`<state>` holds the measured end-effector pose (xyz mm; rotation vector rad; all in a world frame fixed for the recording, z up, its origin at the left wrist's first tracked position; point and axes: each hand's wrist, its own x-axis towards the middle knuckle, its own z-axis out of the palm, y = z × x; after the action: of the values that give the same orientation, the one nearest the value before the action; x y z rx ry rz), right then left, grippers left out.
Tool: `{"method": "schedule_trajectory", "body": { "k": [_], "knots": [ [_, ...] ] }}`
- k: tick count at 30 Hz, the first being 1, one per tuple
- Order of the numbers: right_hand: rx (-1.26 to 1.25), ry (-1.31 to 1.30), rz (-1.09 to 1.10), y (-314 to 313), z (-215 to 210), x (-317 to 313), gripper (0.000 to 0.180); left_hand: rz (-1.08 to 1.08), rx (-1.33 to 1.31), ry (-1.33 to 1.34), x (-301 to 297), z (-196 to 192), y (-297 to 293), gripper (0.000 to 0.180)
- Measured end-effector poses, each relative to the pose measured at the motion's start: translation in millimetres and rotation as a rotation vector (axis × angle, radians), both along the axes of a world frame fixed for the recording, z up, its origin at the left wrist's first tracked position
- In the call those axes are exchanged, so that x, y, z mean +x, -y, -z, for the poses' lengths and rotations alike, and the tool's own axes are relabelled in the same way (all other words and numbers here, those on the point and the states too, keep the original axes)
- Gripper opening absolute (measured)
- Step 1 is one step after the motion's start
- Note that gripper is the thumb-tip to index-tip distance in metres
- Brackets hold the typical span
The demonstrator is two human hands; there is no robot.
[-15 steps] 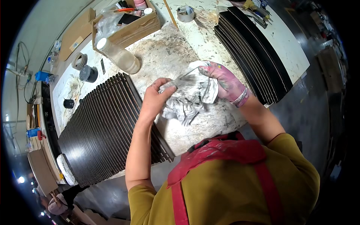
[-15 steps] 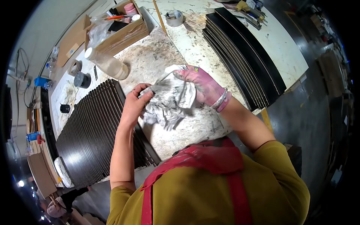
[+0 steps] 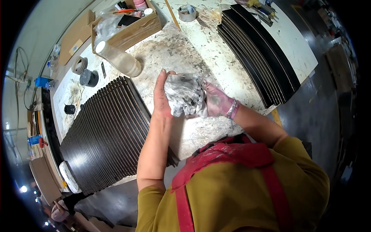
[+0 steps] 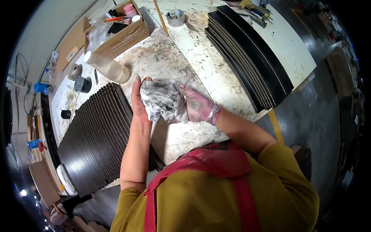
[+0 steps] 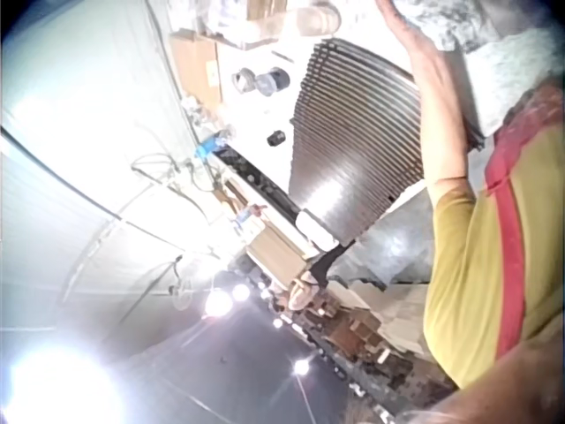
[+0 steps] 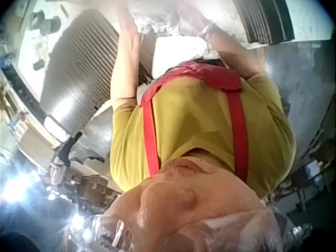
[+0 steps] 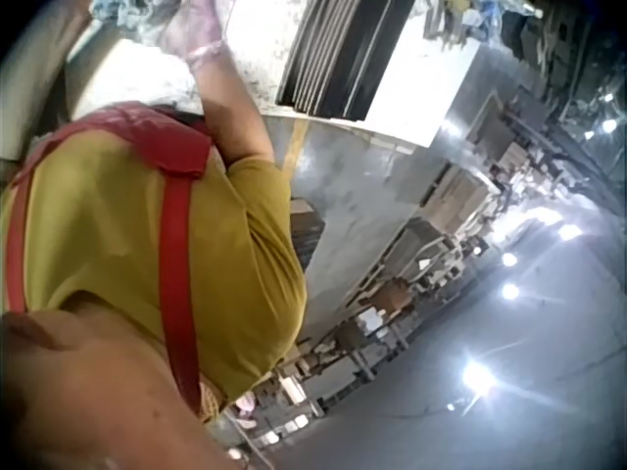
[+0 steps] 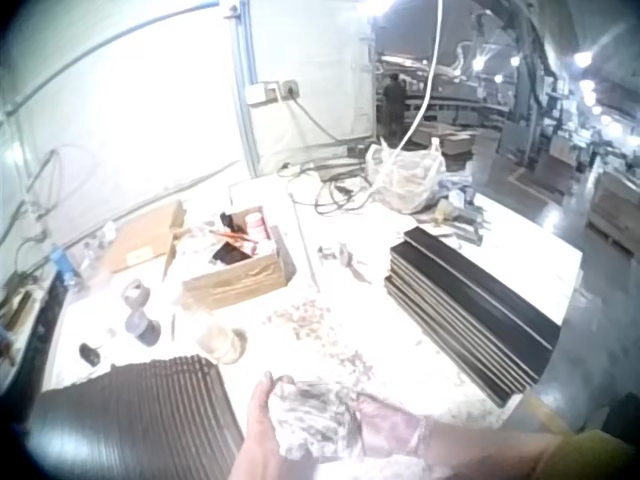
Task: The person wipes several long dark wooden strips using a cloth, occasionally applying a liquid from a clear plastic bottle to the cloth.
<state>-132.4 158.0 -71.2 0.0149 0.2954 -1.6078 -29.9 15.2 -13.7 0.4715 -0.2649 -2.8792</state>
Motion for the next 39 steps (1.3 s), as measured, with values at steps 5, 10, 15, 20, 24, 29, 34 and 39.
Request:
{"method": "schedule_trajectory", "body": {
  "k": [5,10,15,20,24,29,34,39],
  "knots": [
    [0.158,-0.048,0.065,-4.1,-10.4,-12.0,0.036,0.014,-0.966,0.407,15.6,-8.3,19.0,0.032],
    [0.401,-0.744,0.302,7.8,-37.1,2.1,0.043,0.043,-0.734,0.611,18.6,-3.2,-7.6,0.048],
    [0.298,-1.950,0.546,11.3,-36.2,-3.2,0.075,-0.229,-0.328,0.349,7.2,8.2,-19.8,0.031],
    [0.213,-0.456,-0.038,9.3,-21.3,-3.2,0.052,-0.070,-0.918,0.525,15.4,23.4,-9.8,0.039],
    [0.123,-0.180,0.101,8.0,-10.9,-24.0,0.042,-0.412,-1.639,0.757,23.8,-15.3,32.4,0.045],
    [0.158,-0.246,0.275,-8.7,32.7,-46.5,0.034,-0.612,-1.523,0.852,26.5,-2.8,140.5,0.091],
    [0.038,-0.120,0.288,-11.6,-14.6,-56.9,0.034,-0.416,-1.786,0.756,-1.1,24.2,185.8,0.083],
    [0.349,-0.191,0.443,-24.1,17.9,-77.2,0.026,-0.312,-1.858,0.717,-25.6,22.8,176.2,0.083]
  ]
}}
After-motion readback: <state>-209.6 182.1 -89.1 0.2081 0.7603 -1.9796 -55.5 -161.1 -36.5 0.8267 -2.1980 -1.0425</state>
